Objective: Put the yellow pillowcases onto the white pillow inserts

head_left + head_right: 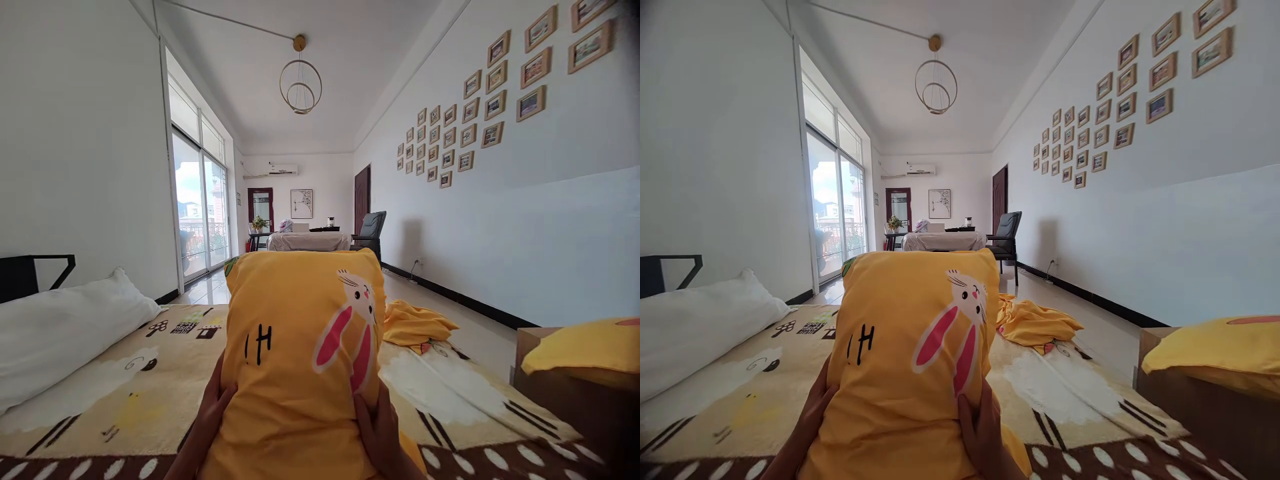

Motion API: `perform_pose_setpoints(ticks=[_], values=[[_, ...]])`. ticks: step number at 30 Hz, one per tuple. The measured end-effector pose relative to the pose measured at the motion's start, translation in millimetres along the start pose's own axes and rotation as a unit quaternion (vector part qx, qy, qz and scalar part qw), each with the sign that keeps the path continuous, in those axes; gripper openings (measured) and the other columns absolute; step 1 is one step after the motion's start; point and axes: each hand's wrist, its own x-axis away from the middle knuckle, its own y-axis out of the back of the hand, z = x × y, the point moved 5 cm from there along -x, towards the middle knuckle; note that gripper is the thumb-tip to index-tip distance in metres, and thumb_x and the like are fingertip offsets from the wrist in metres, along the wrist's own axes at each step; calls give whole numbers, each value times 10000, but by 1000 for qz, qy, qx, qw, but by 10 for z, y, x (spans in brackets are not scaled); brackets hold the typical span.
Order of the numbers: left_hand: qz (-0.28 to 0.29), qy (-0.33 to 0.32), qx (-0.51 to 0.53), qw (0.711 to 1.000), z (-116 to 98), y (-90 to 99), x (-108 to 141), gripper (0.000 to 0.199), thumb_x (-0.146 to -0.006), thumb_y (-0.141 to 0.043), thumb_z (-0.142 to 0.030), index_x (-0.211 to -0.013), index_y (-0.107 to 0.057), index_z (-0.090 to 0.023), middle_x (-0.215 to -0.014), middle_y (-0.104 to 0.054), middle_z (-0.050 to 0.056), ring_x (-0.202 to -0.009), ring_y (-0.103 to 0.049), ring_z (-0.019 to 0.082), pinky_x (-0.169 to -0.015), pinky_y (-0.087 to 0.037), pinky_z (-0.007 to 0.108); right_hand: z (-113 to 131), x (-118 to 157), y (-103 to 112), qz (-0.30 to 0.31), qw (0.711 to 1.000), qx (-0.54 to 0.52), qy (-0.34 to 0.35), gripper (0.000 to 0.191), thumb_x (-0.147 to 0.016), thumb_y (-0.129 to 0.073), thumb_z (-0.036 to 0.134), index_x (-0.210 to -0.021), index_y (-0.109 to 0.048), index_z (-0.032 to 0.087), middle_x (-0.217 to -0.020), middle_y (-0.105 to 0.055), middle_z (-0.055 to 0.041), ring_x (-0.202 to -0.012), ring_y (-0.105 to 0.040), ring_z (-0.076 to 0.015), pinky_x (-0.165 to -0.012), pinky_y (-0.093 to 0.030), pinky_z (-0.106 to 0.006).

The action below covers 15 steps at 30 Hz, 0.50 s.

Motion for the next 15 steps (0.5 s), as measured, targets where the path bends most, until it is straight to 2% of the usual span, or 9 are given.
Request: perform_pose_setpoints(ticks=[3, 6, 9, 12, 13, 15], values=[[72, 116, 57, 989, 146, 9, 173, 770, -678, -645, -602, -1314, -495, -195, -1412, -479, 111, -1319, -405, 325, -1065, -393, 418, -112, 138, -13, 23, 1000, 9, -10, 519, -807, -570, 531, -1156, -439, 170, -837, -695, -112, -711, -656, -242, -593, -545, -341], [100, 203, 138, 964, 113, -52, 312, 668, -700, -680, -499, -1272, -533, -188, -1316, -572, 116, -1248, -491, 334, -1014, -446, 457, -113, 149, -136, 61, 998, 30, -5, 721, -680, -677, 581, -1212, -421, 166, -889, -695, -118, -748, -661, -261, -639, -556, -362], [73, 215, 186, 956, -76, -147, 239, 552, -723, -685, -433, -1213, -567, -210, -1230, -637, 89, -1164, -571, 309, -956, -495, 435, -9, -122, -262, 39, 998, 39, -38, 863, -668, -658, 602, -1331, -348, 145, -965, -680, -135, -849, -657, -288, -718, -550, -395], [64, 209, 199, 955, -221, -232, -50, 496, -731, -684, -418, -1169, -581, -210, -1141, -682, 97, -1055, -637, 300, -877, -538, 425, 146, -582, -405, 50, 998, 29, -32, 909, -712, -613, 565, -1429, -243, 146, -1113, -634, -155, -1006, -620, -299, -827, -520, -432], [66, 207, 184, 958, -228, -244, -169, 497, -726, -689, -420, -1156, -586, -194, -1108, -693, 115, -1023, -651, 306, -856, -545, 432, 178, -711, -456, 67, 997, 36, -22, 898, -726, -604, 546, -1442, -235, 151, -1172, -609, -162, -1069, -593, -303, -873, -498, -449], [48, 171, 91, 980, -195, -210, -393, 522, -721, -688, -441, -1141, -594, -145, -1069, -699, 155, -1013, -654, 321, -850, -541, 451, 159, -827, -554, 111, 990, 80, -15, 832, -764, -577, 506, -1447, -264, 149, -1285, -544, -184, -1194, -515, -324, -959, -435, -499]])
